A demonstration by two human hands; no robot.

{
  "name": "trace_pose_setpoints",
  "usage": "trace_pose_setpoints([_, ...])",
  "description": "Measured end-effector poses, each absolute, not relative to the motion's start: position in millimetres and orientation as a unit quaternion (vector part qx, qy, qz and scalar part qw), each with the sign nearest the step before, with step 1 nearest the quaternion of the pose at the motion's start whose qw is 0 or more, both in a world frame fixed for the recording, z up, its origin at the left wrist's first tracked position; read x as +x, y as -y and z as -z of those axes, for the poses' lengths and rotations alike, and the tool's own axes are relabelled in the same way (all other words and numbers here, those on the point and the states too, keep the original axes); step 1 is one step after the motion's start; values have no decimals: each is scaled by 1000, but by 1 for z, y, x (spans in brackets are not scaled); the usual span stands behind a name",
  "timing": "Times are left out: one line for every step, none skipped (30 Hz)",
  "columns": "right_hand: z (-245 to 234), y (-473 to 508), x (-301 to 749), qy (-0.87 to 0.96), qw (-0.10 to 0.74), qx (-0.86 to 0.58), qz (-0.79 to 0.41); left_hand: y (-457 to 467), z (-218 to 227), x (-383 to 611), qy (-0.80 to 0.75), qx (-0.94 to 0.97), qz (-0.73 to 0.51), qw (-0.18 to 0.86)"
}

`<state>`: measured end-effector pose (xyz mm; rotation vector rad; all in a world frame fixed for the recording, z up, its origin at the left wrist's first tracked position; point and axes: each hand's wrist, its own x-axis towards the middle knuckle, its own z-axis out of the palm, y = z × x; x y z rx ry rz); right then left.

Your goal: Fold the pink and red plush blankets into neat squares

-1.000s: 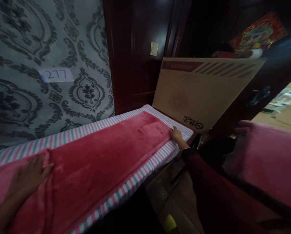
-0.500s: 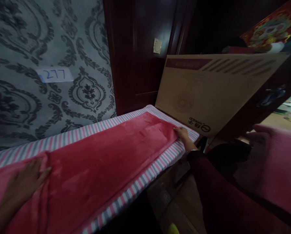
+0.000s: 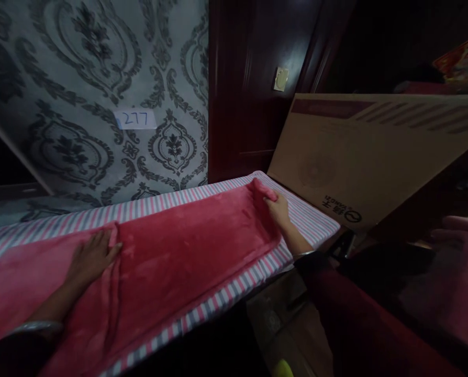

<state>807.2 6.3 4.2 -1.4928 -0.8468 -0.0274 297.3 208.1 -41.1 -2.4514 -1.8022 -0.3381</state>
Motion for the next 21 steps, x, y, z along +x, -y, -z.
trace_pose_setpoints([-8, -7, 787, 431, 640, -636, 9, -206, 36, 300, 591, -798, 112, 39])
trace_pose_setpoints([-8, -6, 766, 484, 621, -616, -1, -203, 30, 303, 588, -799, 121, 44])
trace_pose_setpoints([-6, -2, 745, 531, 597, -601, -14, -200, 23, 308, 581, -801, 137, 51])
trace_pose_setpoints([-1, 3, 726, 573, 567, -591, -28, -197, 15, 316, 569, -806, 157, 51])
trace_pose_setpoints([6, 8, 710, 607, 535, -586, -42, -194, 7, 326, 556, -810, 183, 39])
trace_pose_setpoints([15, 15, 695, 636, 503, -582, -57, -190, 1, 338, 540, -815, 209, 2])
trace_pose_setpoints([24, 21, 683, 661, 474, -578, -69, -186, -5, 353, 530, -815, 224, -71])
trace_pose_setpoints([33, 26, 674, 680, 448, -574, -82, -183, -9, 370, 533, -791, 247, -172])
trace_pose_setpoints([42, 31, 667, 695, 428, -571, -93, -180, -11, 387, 540, -743, 250, -305])
trace_pose_setpoints([49, 36, 662, 705, 412, -568, -102, -178, -12, 404, 543, -673, 242, -439])
trace_pose_setpoints([54, 40, 658, 711, 401, -566, -109, -176, -10, 420, 535, -650, 224, -491])
trace_pose_setpoints([58, 43, 656, 714, 395, -567, -112, -176, -8, 434, 528, -633, 214, -525])
trace_pose_setpoints([61, 46, 655, 716, 390, -568, -109, -177, -5, 447, 519, -618, 206, -554])
trace_pose_setpoints([64, 48, 655, 717, 386, -572, -101, -178, -2, 457, 511, -611, 201, -570])
trace_pose_setpoints([66, 51, 655, 716, 381, -579, -86, -180, 1, 466, 504, -602, 200, -586])
trace_pose_setpoints([68, 53, 656, 714, 373, -588, -69, -182, 4, 474, 496, -593, 203, -601])
trace_pose_setpoints([71, 54, 657, 713, 363, -597, -53, -184, 7, 481, 491, -586, 211, -610])
trace_pose_setpoints([74, 55, 658, 713, 350, -606, -40, -185, 9, 489, 487, -579, 223, -615])
trace_pose_setpoints([76, 56, 659, 714, 338, -612, -32, -186, 12, 498, 485, -574, 241, -614])
trace_pose_setpoints([78, 56, 660, 715, 330, -616, -29, -186, 13, 506, 486, -570, 265, -607])
trace_pose_setpoints([79, 56, 661, 717, 326, -616, -29, -186, 15, 516, 488, -566, 295, -595])
